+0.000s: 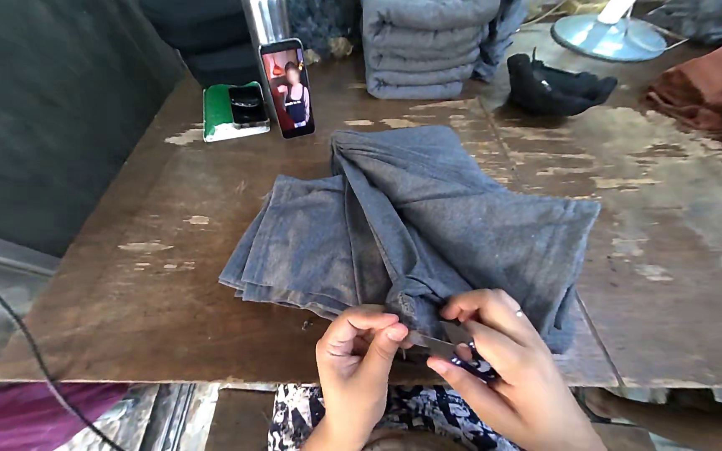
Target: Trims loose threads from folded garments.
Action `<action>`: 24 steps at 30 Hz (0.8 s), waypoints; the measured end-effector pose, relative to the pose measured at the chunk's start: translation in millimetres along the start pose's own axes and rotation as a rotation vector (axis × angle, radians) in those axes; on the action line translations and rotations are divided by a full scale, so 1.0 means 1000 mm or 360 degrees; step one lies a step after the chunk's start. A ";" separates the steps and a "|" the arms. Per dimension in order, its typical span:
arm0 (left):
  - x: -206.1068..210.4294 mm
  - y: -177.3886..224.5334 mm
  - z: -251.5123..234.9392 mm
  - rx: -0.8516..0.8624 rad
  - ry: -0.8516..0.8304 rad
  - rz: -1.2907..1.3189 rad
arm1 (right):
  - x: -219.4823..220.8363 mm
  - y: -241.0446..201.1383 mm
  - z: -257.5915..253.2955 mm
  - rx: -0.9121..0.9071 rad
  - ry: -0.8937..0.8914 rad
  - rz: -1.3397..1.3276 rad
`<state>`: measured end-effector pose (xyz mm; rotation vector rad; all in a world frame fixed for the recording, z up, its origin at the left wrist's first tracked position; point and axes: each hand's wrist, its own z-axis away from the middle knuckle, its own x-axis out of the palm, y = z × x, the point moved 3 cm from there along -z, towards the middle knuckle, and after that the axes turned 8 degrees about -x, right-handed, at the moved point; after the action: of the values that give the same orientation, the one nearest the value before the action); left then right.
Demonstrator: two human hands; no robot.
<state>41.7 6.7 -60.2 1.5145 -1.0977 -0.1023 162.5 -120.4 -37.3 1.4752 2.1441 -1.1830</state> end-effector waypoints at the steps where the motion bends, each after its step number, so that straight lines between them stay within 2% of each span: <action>1: 0.000 0.001 0.001 0.0008 0.0006 -0.0028 | 0.000 -0.001 0.002 -0.0004 -0.0005 0.0053; 14: 0.001 0.009 0.008 0.0100 -0.0117 -0.0309 | 0.012 -0.018 -0.003 0.0058 0.0007 0.0479; 18: 0.001 0.007 0.008 0.0110 -0.0130 -0.0237 | 0.008 -0.016 -0.005 0.0051 -0.0018 0.0359; 21: 0.002 0.003 0.008 0.0120 -0.0036 -0.0286 | -0.001 -0.008 -0.007 0.0073 0.0110 0.0175; 24: 0.003 0.003 0.008 0.0169 0.0006 -0.0364 | -0.009 0.003 -0.014 0.0088 0.0215 0.0317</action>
<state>36.6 -0.4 -58.5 1.7316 -0.9359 -0.2011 172.2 -115.5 -24.2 1.7931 2.0038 -1.1087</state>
